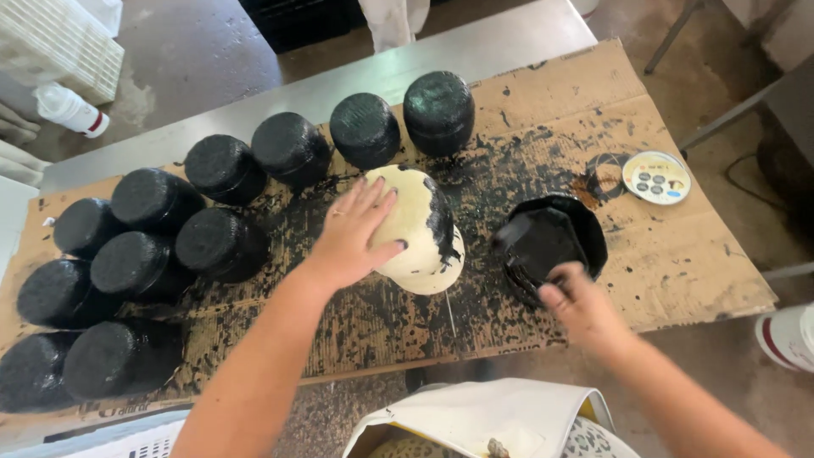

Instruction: Applying black wax to cheese wheels using a brush at a waxing station

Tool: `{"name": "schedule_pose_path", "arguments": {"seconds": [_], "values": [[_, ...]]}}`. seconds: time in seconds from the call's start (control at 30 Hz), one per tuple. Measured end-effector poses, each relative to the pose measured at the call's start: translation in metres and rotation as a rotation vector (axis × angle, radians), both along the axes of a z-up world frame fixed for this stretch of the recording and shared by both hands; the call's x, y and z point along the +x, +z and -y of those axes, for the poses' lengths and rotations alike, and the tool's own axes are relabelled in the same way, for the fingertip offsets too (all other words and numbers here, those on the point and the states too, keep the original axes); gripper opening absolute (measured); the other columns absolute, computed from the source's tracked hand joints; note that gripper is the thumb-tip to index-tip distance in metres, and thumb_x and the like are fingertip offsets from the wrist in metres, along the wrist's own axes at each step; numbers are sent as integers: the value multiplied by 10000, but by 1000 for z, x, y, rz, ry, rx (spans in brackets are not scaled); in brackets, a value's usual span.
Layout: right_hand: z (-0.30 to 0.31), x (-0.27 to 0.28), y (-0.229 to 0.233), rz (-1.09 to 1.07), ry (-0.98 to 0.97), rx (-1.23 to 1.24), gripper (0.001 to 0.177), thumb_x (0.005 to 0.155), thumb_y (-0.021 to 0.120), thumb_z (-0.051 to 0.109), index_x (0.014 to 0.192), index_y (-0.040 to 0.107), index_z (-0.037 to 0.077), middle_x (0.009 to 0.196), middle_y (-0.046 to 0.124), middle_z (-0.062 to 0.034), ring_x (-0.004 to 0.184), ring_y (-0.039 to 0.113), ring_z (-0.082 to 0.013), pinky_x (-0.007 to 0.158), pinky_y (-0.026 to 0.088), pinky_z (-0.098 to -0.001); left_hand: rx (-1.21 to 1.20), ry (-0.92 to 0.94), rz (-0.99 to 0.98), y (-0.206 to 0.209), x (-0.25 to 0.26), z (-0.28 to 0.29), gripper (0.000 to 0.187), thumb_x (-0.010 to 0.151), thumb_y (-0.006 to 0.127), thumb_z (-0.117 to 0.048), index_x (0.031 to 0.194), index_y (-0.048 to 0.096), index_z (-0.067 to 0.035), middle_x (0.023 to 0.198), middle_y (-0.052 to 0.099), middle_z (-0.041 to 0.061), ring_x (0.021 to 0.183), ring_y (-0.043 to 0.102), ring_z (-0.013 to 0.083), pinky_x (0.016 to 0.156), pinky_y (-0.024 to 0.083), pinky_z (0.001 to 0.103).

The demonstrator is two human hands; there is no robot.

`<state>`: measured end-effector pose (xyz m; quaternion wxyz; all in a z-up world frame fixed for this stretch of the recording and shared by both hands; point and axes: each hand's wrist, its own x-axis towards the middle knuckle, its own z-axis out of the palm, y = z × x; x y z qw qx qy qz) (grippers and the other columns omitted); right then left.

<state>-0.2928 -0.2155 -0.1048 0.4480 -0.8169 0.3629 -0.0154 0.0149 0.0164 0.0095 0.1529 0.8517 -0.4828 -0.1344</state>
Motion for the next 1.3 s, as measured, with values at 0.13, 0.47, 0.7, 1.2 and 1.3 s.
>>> {"name": "schedule_pose_path", "arguments": {"seconds": [0.13,0.47,0.7,1.2,1.3], "values": [[67,-16,-10,-32,-40,-110,386,1006,620,436,1258,604,144,1058,761,-240,1079,697,-470,932,548,-574,-97,-259,355,-29,23,-7,961,833,639,-647,1600,372,-133,1655,343,153,1520,279,397,1211,251,532],[96,32,-57,-585,268,-504,378,1014,463,484,1290,541,237,1072,794,-134,1023,772,-327,911,603,-490,144,69,197,4,-40,33,809,992,508,-522,1591,275,-30,1631,278,254,1531,216,381,1237,147,502],[79,13,-3,-249,123,-182,388,1011,541,446,1263,612,161,1153,742,-259,1152,659,-476,953,546,-575,-107,59,416,-60,-27,28,873,968,559,-569,1566,332,25,1580,348,305,1484,294,480,1219,180,554],[51,28,-49,-96,97,-169,253,1083,476,351,1210,583,160,900,737,-176,866,730,-404,769,582,-518,-184,42,370,-57,-28,28,838,979,577,-533,1558,349,27,1586,341,313,1493,272,480,1218,154,562],[42,13,-41,-145,151,-187,275,1079,467,368,1215,559,147,936,738,-230,906,725,-450,776,587,-560,-202,46,357,-55,-28,28,830,982,574,-531,1552,359,33,1580,350,318,1490,281,482,1218,155,563]]}}
